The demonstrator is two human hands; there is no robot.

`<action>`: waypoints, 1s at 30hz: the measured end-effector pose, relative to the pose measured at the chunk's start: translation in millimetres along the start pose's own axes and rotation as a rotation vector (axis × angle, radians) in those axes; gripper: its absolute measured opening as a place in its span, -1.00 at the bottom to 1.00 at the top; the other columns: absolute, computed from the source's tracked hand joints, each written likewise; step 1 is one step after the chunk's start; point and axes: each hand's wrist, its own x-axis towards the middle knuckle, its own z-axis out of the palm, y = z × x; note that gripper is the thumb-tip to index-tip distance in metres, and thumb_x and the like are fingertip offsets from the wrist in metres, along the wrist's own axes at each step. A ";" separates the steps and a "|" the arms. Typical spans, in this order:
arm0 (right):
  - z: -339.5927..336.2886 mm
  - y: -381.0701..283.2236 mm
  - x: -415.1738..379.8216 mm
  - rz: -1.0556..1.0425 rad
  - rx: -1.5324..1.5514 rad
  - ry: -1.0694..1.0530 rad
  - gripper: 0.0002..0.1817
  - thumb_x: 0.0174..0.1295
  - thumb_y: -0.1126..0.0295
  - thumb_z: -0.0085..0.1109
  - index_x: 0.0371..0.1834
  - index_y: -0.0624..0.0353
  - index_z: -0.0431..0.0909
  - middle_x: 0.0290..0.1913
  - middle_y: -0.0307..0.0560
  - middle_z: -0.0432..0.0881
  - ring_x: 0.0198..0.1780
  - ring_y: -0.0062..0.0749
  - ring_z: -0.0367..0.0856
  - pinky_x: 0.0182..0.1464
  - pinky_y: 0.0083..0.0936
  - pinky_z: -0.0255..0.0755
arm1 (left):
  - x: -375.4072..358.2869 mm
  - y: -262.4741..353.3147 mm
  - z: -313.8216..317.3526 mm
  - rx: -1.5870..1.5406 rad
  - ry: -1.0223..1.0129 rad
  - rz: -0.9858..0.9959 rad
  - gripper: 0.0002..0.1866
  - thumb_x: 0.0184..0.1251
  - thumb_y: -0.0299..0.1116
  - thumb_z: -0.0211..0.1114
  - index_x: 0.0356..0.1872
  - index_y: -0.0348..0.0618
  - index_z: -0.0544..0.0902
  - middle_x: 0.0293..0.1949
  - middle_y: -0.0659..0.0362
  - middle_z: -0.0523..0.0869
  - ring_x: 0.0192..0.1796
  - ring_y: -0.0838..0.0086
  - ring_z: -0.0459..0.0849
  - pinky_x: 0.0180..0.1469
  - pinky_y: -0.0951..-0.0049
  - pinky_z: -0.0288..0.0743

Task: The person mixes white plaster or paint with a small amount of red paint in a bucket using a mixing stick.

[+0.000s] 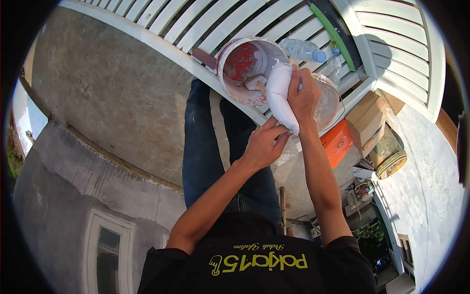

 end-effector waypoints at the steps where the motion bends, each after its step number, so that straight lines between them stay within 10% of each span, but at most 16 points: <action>1: 0.8 -2.6 0.4 0.002 0.002 -0.011 -0.73 0.43 0.38 0.15 -0.44 0.21 0.41 -0.60 0.10 0.51 -0.63 -0.09 0.46 -0.53 -0.27 0.31 | -0.7 -0.8 -0.5 -0.013 0.005 -0.011 -0.82 0.30 -0.43 0.30 -0.12 -0.19 0.73 0.09 0.03 0.64 -0.13 0.05 0.72 -0.12 0.20 0.59; 30: -0.2 -7.4 -6.7 -0.027 -0.001 -0.012 -0.74 0.43 0.38 0.14 -0.45 0.20 0.42 -0.61 0.06 0.52 -0.65 -0.12 0.46 -0.54 -0.26 0.31 | -9.1 0.6 -5.9 0.016 0.007 0.023 -0.81 0.31 -0.46 0.31 -0.10 -0.24 0.73 0.00 0.02 0.67 -0.23 0.20 0.75 -0.21 0.34 0.59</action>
